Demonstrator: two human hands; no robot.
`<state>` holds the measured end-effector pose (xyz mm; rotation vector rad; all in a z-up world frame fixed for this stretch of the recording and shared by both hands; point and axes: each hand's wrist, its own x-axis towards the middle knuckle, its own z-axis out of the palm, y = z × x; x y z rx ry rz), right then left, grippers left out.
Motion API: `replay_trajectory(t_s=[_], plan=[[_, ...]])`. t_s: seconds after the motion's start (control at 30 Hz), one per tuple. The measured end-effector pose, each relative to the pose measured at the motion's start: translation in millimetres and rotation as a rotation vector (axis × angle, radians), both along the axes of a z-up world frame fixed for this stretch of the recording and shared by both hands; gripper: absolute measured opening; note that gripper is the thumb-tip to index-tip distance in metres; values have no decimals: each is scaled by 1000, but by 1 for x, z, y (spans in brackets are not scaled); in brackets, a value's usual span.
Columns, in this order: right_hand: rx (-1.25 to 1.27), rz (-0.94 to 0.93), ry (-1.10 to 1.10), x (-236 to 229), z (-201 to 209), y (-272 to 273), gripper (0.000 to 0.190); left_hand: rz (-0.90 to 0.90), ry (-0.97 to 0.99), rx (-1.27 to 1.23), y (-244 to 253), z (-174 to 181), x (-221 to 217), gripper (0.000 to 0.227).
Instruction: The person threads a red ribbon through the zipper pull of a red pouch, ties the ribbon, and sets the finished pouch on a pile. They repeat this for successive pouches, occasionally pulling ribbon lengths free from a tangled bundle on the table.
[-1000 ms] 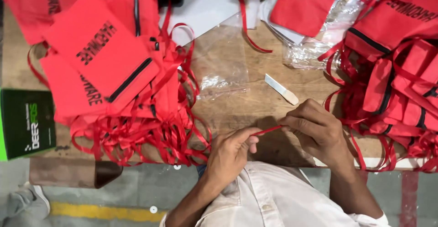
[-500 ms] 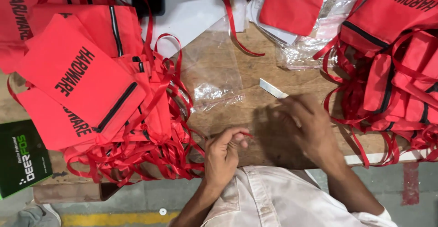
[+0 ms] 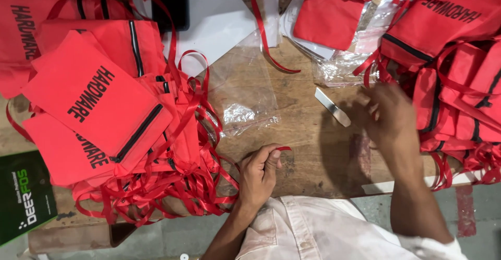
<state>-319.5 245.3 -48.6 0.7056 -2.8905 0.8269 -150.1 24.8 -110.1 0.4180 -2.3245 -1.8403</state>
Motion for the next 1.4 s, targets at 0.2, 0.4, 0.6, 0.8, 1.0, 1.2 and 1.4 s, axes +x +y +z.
replay_trajectory(t_s=[0.2,0.4,0.6,0.8,1.0,1.2,1.4], plan=[[-20,25,511,-144,-16,-42,43,-32,43,-38,1,2,1,21],[86,-86,636,-224,-54,-45,28,-49,62,76,-7,0,9,24],[-101,60,619,-114,21,-68,13,-72,14,34,-6,0,5,24],[-221,431,464,-56,-10,-70,14,-82,106,-1,-5,1,9,21],[31,789,107,-15,-22,-79,34,-65,110,43,-2,1,21,20],[-167,542,-112,17,-17,-42,62,-7,57,264,11,15,26,23],[-829,289,-1037,81,-35,-31,33,-48,71,312,18,33,13,28]])
